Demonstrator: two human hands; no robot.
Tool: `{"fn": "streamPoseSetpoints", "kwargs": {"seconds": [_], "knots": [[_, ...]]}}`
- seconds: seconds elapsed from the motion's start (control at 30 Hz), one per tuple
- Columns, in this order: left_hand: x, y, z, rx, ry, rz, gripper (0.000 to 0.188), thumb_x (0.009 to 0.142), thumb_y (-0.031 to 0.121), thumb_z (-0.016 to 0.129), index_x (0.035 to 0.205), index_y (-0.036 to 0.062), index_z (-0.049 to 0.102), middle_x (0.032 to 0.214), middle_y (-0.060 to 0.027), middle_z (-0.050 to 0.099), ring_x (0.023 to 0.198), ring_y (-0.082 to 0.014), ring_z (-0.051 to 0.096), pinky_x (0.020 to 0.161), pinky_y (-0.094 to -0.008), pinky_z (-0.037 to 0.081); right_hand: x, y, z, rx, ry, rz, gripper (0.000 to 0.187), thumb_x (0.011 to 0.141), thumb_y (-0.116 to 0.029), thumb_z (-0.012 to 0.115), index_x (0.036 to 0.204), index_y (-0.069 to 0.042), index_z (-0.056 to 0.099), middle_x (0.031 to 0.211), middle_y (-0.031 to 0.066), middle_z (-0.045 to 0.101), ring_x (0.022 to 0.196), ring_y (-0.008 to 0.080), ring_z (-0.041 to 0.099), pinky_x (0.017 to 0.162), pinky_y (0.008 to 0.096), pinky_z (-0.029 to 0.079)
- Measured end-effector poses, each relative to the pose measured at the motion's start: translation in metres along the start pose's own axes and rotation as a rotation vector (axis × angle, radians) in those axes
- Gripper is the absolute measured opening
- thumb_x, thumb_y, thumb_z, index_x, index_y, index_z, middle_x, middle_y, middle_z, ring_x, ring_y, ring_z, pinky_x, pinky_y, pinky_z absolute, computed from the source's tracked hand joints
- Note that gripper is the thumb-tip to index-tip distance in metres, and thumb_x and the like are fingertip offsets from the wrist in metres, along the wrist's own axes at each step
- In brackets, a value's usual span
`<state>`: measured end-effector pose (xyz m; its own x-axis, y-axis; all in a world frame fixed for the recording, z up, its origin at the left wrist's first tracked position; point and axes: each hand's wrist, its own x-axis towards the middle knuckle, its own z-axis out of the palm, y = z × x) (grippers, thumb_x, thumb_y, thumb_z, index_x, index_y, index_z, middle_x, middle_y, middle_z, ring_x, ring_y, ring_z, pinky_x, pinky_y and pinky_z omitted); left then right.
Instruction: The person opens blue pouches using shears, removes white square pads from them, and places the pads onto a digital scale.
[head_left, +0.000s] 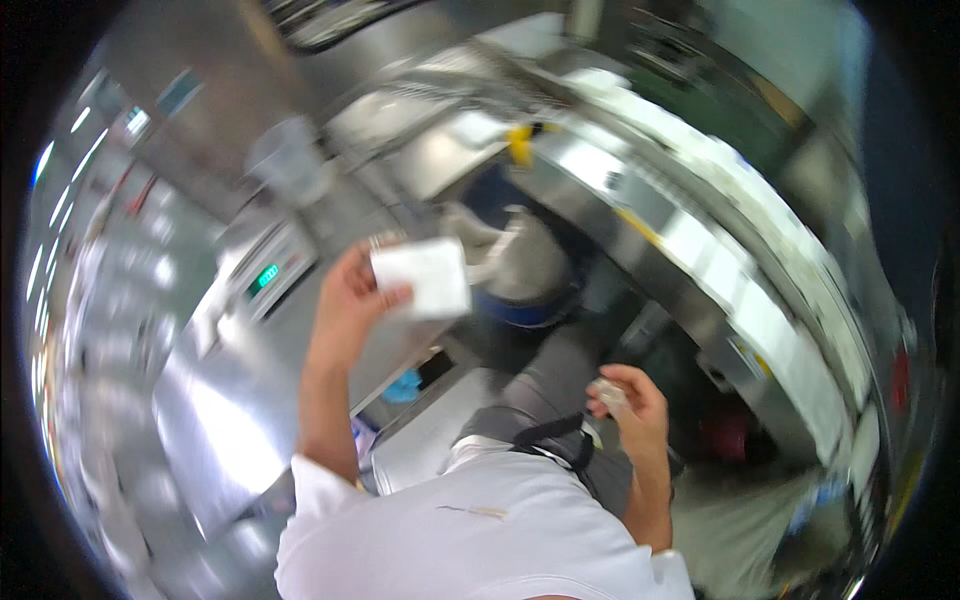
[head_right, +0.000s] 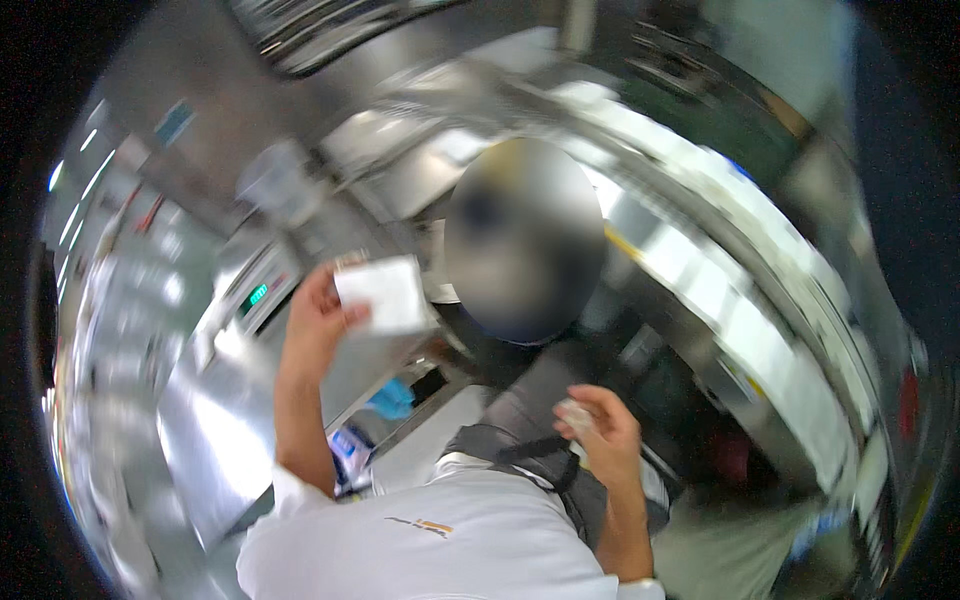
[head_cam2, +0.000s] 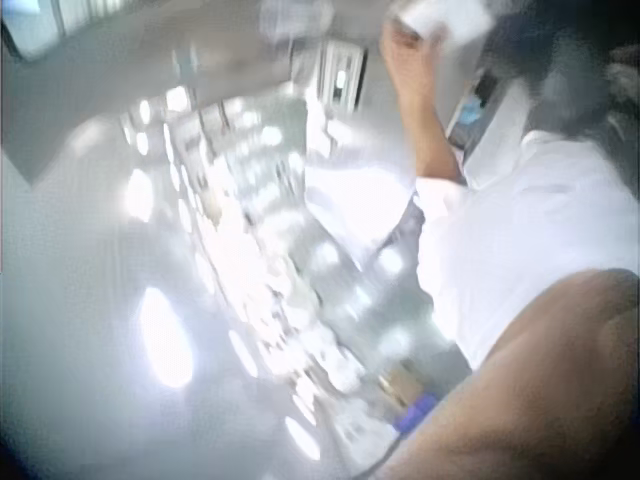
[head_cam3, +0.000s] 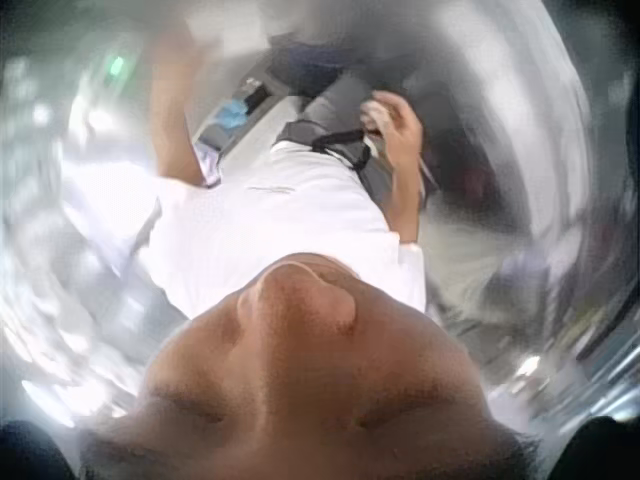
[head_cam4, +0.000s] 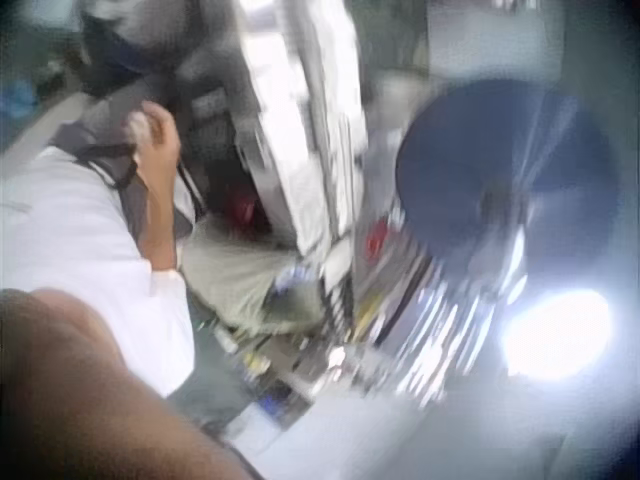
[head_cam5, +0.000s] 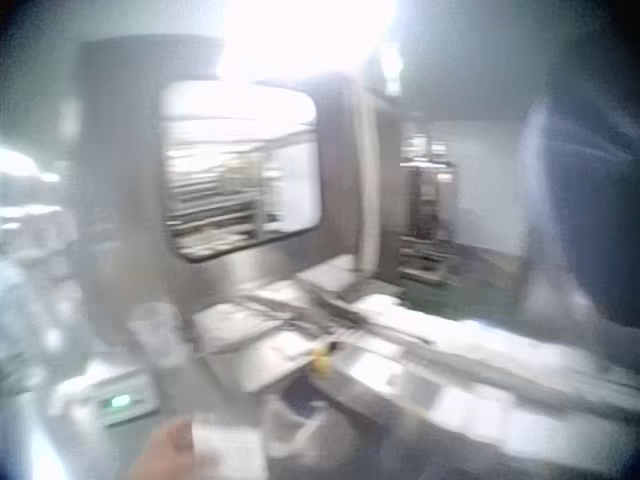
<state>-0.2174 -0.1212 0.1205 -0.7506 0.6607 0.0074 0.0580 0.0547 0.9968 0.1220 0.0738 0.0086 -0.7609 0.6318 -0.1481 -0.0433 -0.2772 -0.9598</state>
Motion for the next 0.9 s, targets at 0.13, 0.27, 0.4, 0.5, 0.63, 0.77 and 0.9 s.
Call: {"fn": "streamPoseSetpoints", "kwargs": {"seconds": [0.13, 0.27, 0.4, 0.5, 0.63, 0.77, 0.9], "knots": [[0.047, 0.014, -0.154, 0.177, 0.408, -0.041, 0.042, 0.094, 0.014, 0.075, 0.129, -0.0025, 0.059, 0.113, -0.0104, 0.072, 0.097, -0.0173, 0.07, 0.08, -0.0312, 0.056, 0.005, 0.013, 0.005, -0.156, 0.076, 0.06, 0.027, 0.098, -0.008, 0.066, 0.124, -0.001, 0.063, 0.101, 0.0126, 0.074, 0.084, 0.0162, 0.071, 0.075, 0.0279, 0.057], [0.068, -0.015, -0.317, 0.07, 0.555, -0.091, 0.039, 0.093, 0.016, 0.077, 0.119, -0.0087, 0.061, 0.11, -0.0147, 0.068, 0.098, -0.022, 0.068, 0.088, -0.0372, 0.061, 0.019, 0.018, 0.017, -0.121, -0.075, 0.092, 0.025, 0.099, -0.009, 0.065, 0.123, -0.001, 0.063, 0.102, 0.0112, 0.073, 0.085, 0.0158, 0.071, 0.075, 0.0289, 0.057], [0.092, -0.035, -0.38, 0.119, 0.532, -0.255, 0.032, 0.091, 0.014, 0.08, 0.106, -0.0065, 0.061, 0.106, -0.0141, 0.067, 0.093, -0.0236, 0.071, 0.085, -0.0398, 0.065, 0.033, 0.019, 0.028, -0.151, -0.093, 0.057, 0.024, 0.1, -0.007, 0.064, 0.123, -0.001, 0.063, 0.102, 0.0113, 0.073, 0.084, 0.0157, 0.07, 0.074, 0.0287, 0.056], [0.08, -0.033, -0.396, 0.459, 0.521, -0.292, 0.044, 0.088, 0.03, 0.083, 0.101, -0.008, 0.065, 0.102, -0.0153, 0.067, 0.085, -0.025, 0.071, 0.074, -0.0375, 0.066, 0.035, 0.02, 0.028, -0.193, -0.053, 0.051, 0.024, 0.1, -0.007, 0.063, 0.123, 0.0, 0.062, 0.102, 0.0115, 0.073, 0.083, 0.0156, 0.07, 0.073, 0.0282, 0.056], [0.063, -0.046, -0.402, 0.525, 0.646, -0.327, 0.087, 0.082, 0.065, 0.077, 0.121, -0.0119, 0.063, 0.113, -0.0234, 0.065, 0.09, -0.0287, 0.07, 0.075, -0.0393, 0.065, 0.039, 0.031, 0.016, -0.218, 0.015, 0.083, 0.024, 0.1, -0.007, 0.063, 0.123, 0.0, 0.062, 0.101, 0.0112, 0.073, 0.082, 0.0154, 0.07, 0.072, 0.027, 0.056], [0.058, -0.059, -0.395, 0.214, 0.677, -0.398, 0.111, 0.078, 0.076, 0.074, 0.141, -0.0114, 0.048, 0.128, -0.0291, 0.058, 0.103, -0.0336, 0.07, 0.081, -0.042, 0.064, 0.04, 0.037, 0.012, -0.273, 0.032, 0.108, 0.024, 0.101, -0.008, 0.063, 0.123, 0.0, 0.062, 0.101, 0.0108, 0.073, 0.081, 0.0147, 0.07, 0.072, 0.0261, 0.055], [0.056, -0.073, -0.413, 0.083, 0.688, -0.422, 0.12, 0.076, 0.073, 0.078, 0.15, -0.0123, 0.035, 0.132, -0.0338, 0.055, 0.105, -0.0379, 0.07, 0.081, -0.0437, 0.065, 0.04, 0.043, 0.007, -0.292, -0.001, 0.105, 0.024, 0.1, -0.009, 0.064, 0.123, 0.0, 0.062, 0.102, 0.0109, 0.074, 0.082, 0.0149, 0.07, 0.072, 0.0262, 0.055]]}}
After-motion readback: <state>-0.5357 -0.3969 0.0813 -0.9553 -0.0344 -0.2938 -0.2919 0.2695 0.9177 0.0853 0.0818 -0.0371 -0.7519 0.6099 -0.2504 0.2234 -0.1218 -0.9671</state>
